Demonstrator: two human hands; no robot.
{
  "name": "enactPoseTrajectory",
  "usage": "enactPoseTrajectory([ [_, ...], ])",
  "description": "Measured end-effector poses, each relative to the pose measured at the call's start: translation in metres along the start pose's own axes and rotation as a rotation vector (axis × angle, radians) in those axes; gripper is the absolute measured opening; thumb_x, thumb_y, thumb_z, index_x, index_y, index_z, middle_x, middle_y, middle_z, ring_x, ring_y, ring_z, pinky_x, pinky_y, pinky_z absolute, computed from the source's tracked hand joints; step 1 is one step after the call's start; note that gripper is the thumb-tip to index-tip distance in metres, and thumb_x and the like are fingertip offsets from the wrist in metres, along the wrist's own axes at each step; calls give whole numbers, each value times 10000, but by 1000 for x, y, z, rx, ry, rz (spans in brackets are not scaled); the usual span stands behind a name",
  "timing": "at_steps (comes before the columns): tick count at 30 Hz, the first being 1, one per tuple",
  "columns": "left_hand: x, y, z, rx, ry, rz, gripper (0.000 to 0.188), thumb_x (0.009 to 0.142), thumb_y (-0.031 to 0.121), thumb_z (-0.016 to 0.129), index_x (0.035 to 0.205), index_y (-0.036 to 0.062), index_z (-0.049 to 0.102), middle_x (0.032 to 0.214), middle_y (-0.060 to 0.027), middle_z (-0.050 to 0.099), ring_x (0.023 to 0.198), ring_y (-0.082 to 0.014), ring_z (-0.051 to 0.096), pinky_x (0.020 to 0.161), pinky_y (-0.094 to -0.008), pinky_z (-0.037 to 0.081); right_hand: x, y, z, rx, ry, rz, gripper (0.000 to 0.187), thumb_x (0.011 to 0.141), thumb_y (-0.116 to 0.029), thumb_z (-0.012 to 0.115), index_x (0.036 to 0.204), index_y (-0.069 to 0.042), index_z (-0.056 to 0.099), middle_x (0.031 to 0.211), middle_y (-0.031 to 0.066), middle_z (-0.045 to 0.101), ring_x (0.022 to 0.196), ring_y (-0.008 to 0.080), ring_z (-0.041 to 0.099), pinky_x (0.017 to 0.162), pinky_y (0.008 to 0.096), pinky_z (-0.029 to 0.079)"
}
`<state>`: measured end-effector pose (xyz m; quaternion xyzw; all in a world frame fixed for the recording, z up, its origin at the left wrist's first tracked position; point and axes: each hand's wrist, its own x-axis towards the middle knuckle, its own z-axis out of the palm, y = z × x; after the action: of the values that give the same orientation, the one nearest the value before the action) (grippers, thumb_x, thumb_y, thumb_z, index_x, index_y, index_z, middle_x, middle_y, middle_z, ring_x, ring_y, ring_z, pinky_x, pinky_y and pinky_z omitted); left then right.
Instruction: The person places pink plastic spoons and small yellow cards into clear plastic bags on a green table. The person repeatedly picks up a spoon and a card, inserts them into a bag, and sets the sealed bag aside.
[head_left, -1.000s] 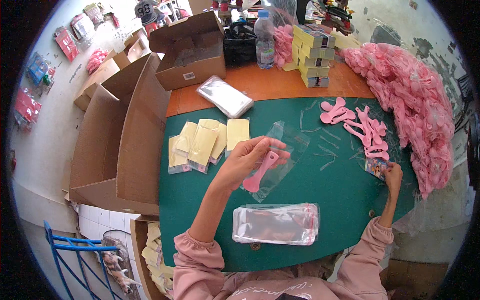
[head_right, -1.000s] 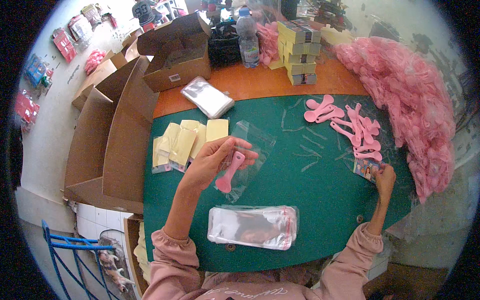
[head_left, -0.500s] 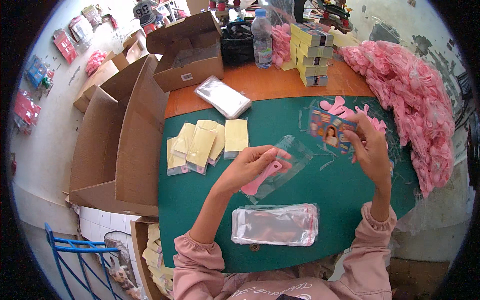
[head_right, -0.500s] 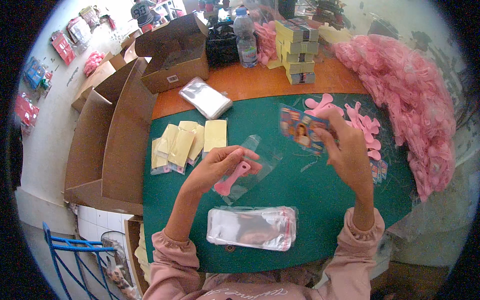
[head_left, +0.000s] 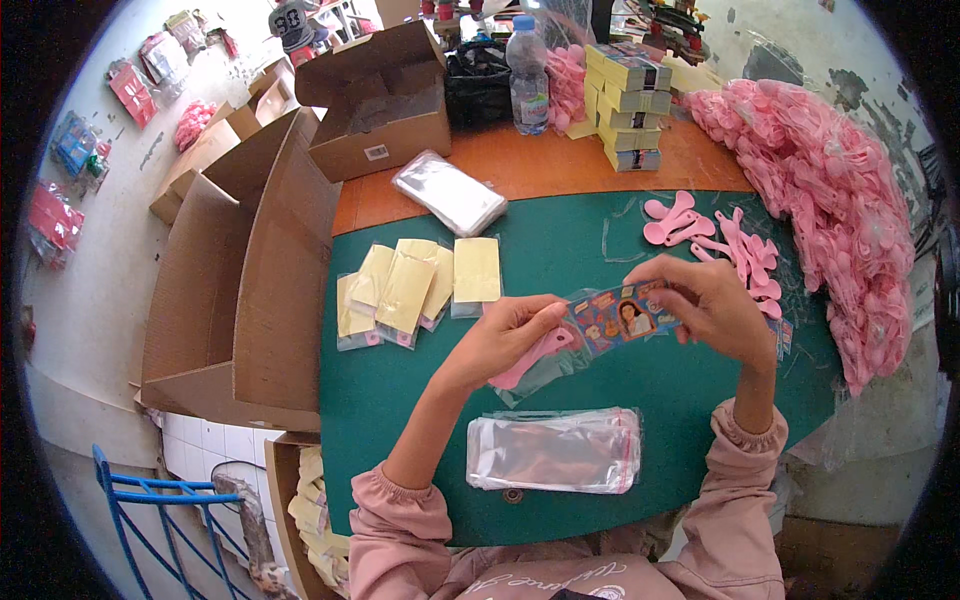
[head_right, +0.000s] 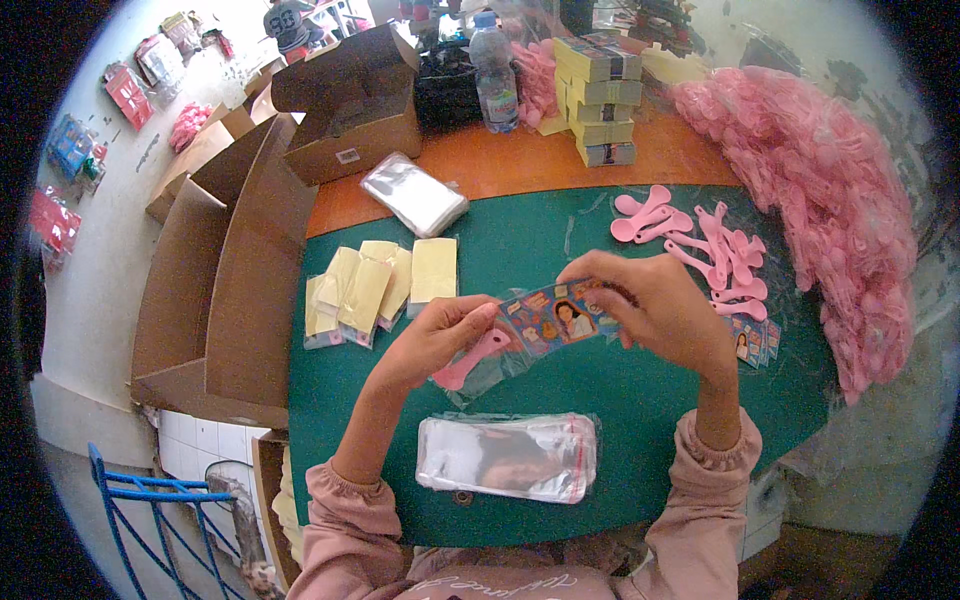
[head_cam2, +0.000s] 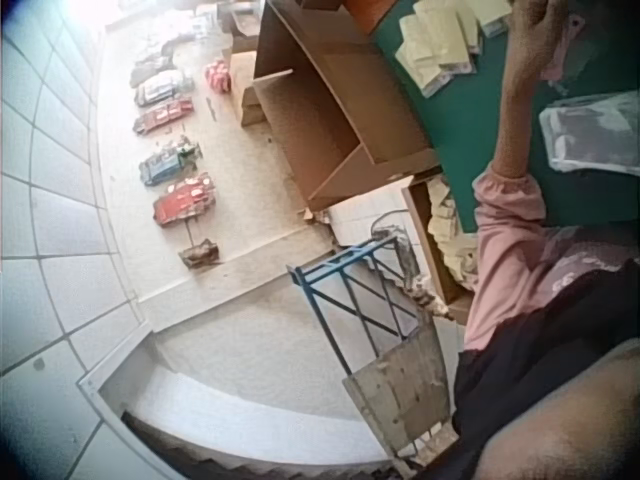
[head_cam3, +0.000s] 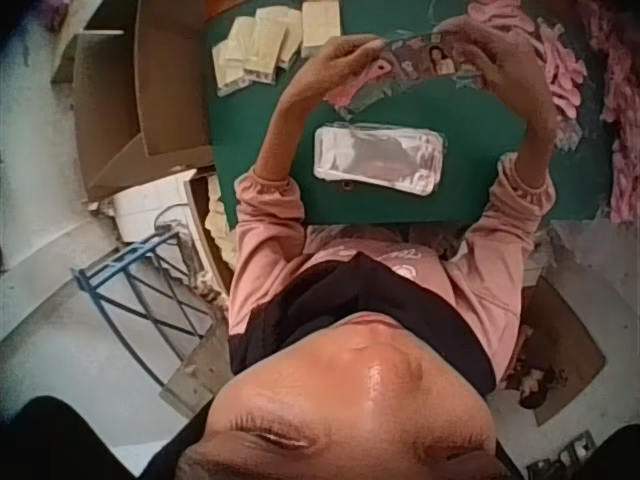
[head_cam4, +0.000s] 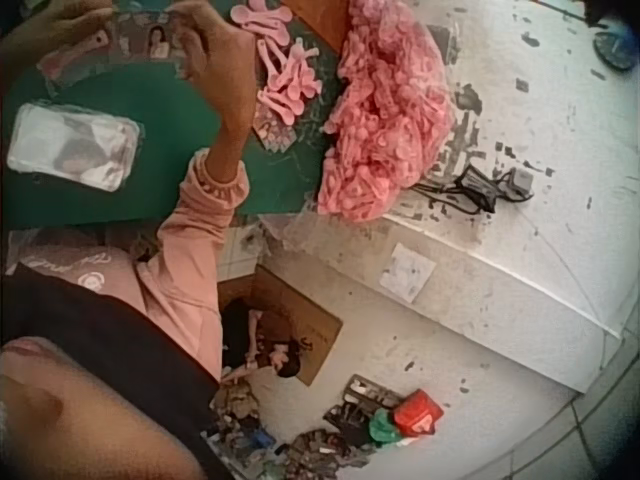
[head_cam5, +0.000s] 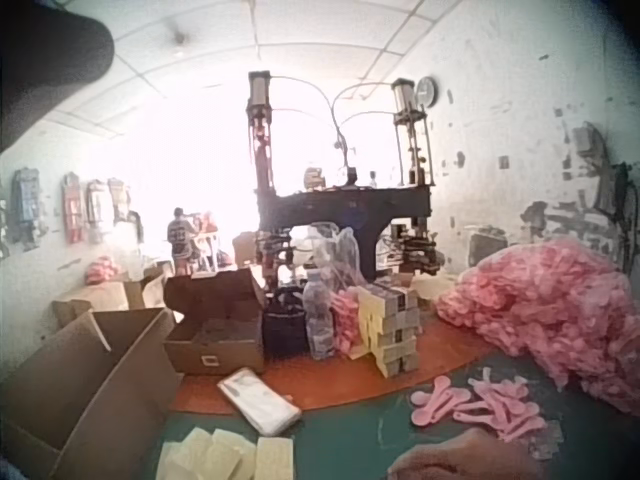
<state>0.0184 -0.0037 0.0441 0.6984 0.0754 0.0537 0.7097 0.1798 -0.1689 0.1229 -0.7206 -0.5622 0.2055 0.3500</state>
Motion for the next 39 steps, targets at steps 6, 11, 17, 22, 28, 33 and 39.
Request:
enactPoseTrajectory([
  [6, -3, 3, 3, 196, 65, 4, 324, 911, 260, 440, 978, -21, 589, 712, -18, 579, 646, -53, 474, 580, -209, 419, -3, -12, 6, -31, -73, 47, 80, 816, -72, 547, 877, -23, 530, 633, 84, 597, 463, 95, 556, 395, 220, 421],
  [11, -9, 19, 4, 225, -133, -83, 318, 901, 263, 462, 1011, -8, 588, 681, -22, 576, 601, -59, 455, 542, -224, 407, -4, -2, 2, 28, -124, 11, 100, 816, -103, 558, 853, -18, 519, 635, 111, 602, 466, 136, 584, 410, 240, 452],
  [17, -6, 14, -3, 291, -193, -92, 316, 911, 236, 449, 1114, 18, 555, 685, 18, 546, 621, -20, 446, 528, -186, 402, -1, -6, 14, 50, -145, 27, 120, 785, -72, 600, 815, 5, 512, 626, 90, 604, 457, 104, 567, 400, 221, 458],
  [22, -5, 0, 12, 232, -67, 115, 396, 902, 215, 458, 1258, 51, 403, 714, -42, 585, 623, -58, 462, 565, -235, 422, 6, -4, 32, -220, -182, -171, 191, 698, -110, 636, 840, -24, 542, 645, 107, 582, 573, 235, 588, 537, 316, 454],
  [28, -5, 18, 13, 390, -30, -37, 516, 882, 251, 495, 1321, 66, 298, 848, -56, 611, 684, -80, 525, 621, -247, 445, 9, 20, 37, 32, -169, -206, 167, 674, -111, 667, 786, -27, 575, 629, 97, 561, 565, 173, 559, 517, 289, 423],
  [33, -9, -6, -20, 544, -255, 204, 472, 846, 231, 549, 1255, 65, 383, 907, -104, 585, 740, -154, 559, 676, -274, 448, 16, 21, 26, 107, -49, 12, 206, 649, -62, 708, 769, 0, 553, 627, 6, 526, 604, 72, 510, 523, 216, 412],
  [39, -9, 2, -27, 160, -247, 15, 564, 769, 77, 621, 1274, 81, 371, 949, -50, 573, 761, -80, 530, 660, -229, 446, 18, 29, 31, 551, -183, 86, 173, 686, -116, 693, 707, -15, 554, 617, -28, 512, 591, 39, 454, 492, 210, 363],
])
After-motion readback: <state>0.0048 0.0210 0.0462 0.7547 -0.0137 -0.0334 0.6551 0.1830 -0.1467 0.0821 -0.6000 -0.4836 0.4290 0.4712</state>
